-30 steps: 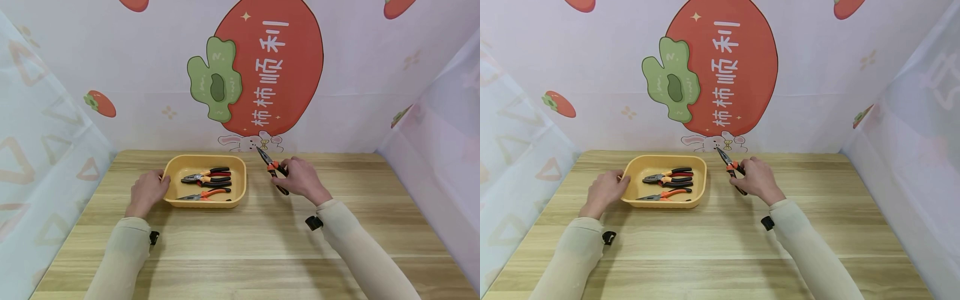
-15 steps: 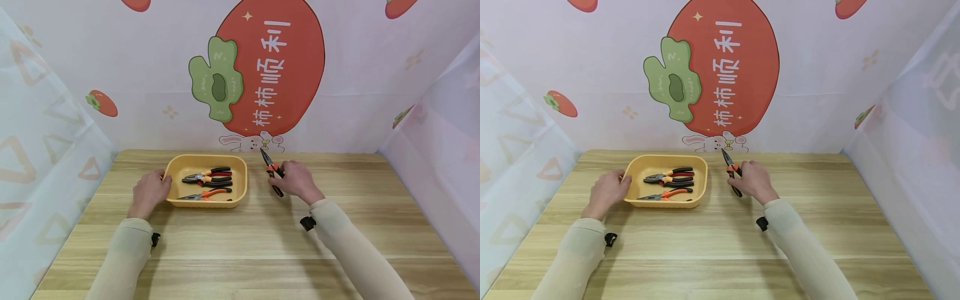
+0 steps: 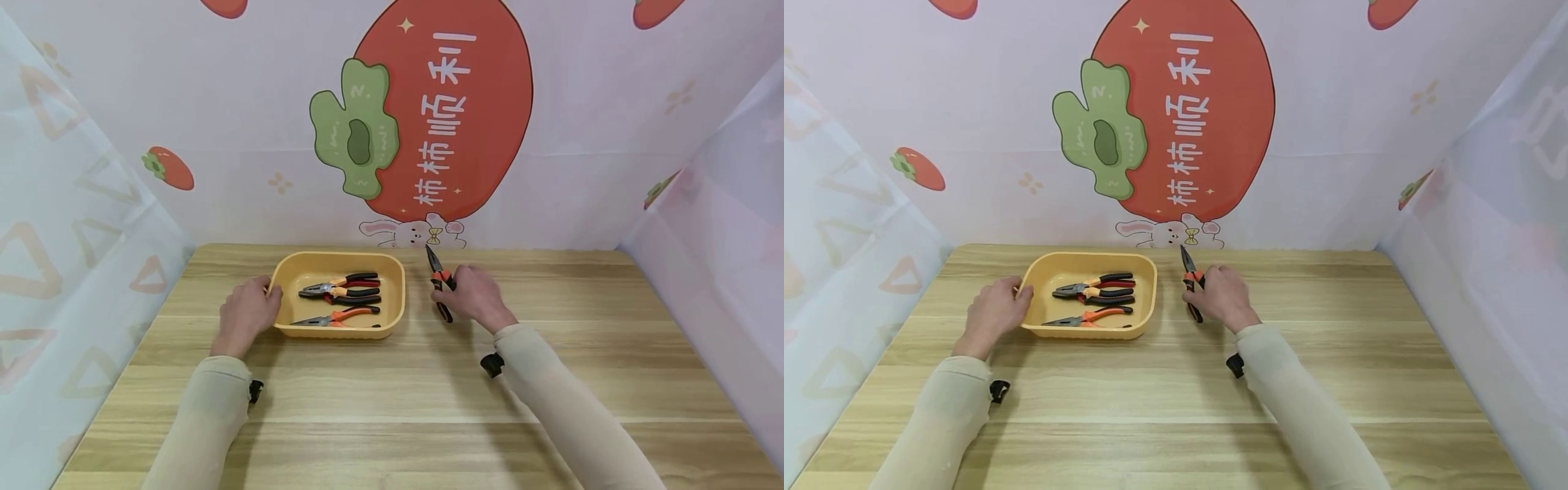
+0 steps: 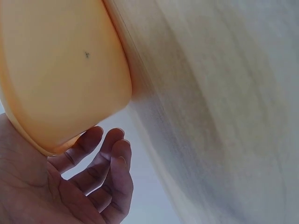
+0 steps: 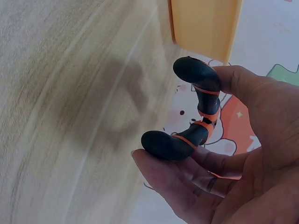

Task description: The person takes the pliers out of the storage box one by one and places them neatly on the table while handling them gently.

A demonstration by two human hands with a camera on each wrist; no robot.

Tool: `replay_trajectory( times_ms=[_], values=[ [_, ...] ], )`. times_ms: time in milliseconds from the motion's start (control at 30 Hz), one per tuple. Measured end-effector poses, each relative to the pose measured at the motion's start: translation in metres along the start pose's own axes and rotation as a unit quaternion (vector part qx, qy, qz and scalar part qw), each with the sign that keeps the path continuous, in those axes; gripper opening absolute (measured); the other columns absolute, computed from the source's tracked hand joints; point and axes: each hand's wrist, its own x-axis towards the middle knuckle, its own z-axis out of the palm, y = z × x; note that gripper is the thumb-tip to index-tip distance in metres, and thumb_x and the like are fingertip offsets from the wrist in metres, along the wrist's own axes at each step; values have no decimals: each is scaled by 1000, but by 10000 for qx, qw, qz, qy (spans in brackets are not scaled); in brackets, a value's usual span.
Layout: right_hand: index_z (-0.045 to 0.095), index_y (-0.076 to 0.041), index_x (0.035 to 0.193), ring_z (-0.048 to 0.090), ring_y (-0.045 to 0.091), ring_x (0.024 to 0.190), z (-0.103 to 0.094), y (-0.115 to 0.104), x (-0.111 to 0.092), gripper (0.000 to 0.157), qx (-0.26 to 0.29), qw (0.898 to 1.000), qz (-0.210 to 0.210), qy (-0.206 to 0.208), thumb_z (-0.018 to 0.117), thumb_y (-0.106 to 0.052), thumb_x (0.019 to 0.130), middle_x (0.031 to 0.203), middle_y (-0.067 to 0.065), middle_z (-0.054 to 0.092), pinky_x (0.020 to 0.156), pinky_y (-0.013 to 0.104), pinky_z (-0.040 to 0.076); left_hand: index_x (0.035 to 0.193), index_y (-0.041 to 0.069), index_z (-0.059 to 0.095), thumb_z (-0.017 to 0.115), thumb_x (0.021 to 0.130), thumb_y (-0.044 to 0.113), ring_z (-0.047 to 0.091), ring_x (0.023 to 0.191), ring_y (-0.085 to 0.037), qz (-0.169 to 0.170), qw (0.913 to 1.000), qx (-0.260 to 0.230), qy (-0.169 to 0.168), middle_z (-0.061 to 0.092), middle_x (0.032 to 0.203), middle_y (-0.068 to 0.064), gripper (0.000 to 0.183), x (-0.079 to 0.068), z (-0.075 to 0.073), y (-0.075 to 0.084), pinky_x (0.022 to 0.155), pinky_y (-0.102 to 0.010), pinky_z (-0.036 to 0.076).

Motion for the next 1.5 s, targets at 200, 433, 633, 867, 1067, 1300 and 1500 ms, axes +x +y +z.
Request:
replay_trajectory(
  times_ms=[200,433,633,867,1067,1300,1500],
  values=[
    [59,-7,77,54,20,51,7,-1,5,44,55,9996,265,-93,74,-47,87,68,8,56,44,28,39,126,3,63,44,104,32,62,72,-32,-23,10000,-6,-19,67,95,-17,41,0,0,0,56,-43,44],
    [57,-5,83,53,24,57,11,-1,9,45,42,9989,453,-125,72,-47,89,74,10,54,47,31,39,126,3,62,44,104,32,62,72,-32,-38,10000,-32,-30,67,96,-17,41,0,1,-1,56,-44,44],
    [57,-5,85,54,23,57,16,-1,12,45,23,9986,507,-134,71,-47,90,74,11,56,47,30,41,124,3,63,44,104,32,62,72,-32,-40,10000,-43,-7,67,94,-17,40,0,2,-1,57,-44,44],
    [57,-5,83,55,22,53,20,1,13,44,125,9982,554,-175,71,-46,90,74,11,55,44,29,42,123,4,64,44,104,32,62,73,-34,-50,10000,-12,26,67,95,-17,39,0,2,0,59,-46,45],
    [57,-6,80,55,22,53,22,3,14,44,91,9981,566,-236,70,-47,90,72,10,55,44,29,40,125,4,63,44,104,32,62,74,-34,-78,10000,-6,-39,67,94,-18,40,0,1,1,59,-47,45],
    [58,-7,76,55,22,55,22,3,14,43,66,9975,624,-326,70,-46,90,70,9,56,46,30,41,127,3,62,44,104,31,62,75,-36,-116,9999,-4,-69,67,96,-19,41,-1,0,2,60,-49,45],
    [58,-6,77,54,21,53,25,2,15,43,21,9973,645,-351,70,-45,90,69,9,55,45,29,39,126,3,62,44,104,31,62,76,-37,-117,9999,15,-77,67,96,-20,40,-1,-1,2,60,-49,45]
  ],
)
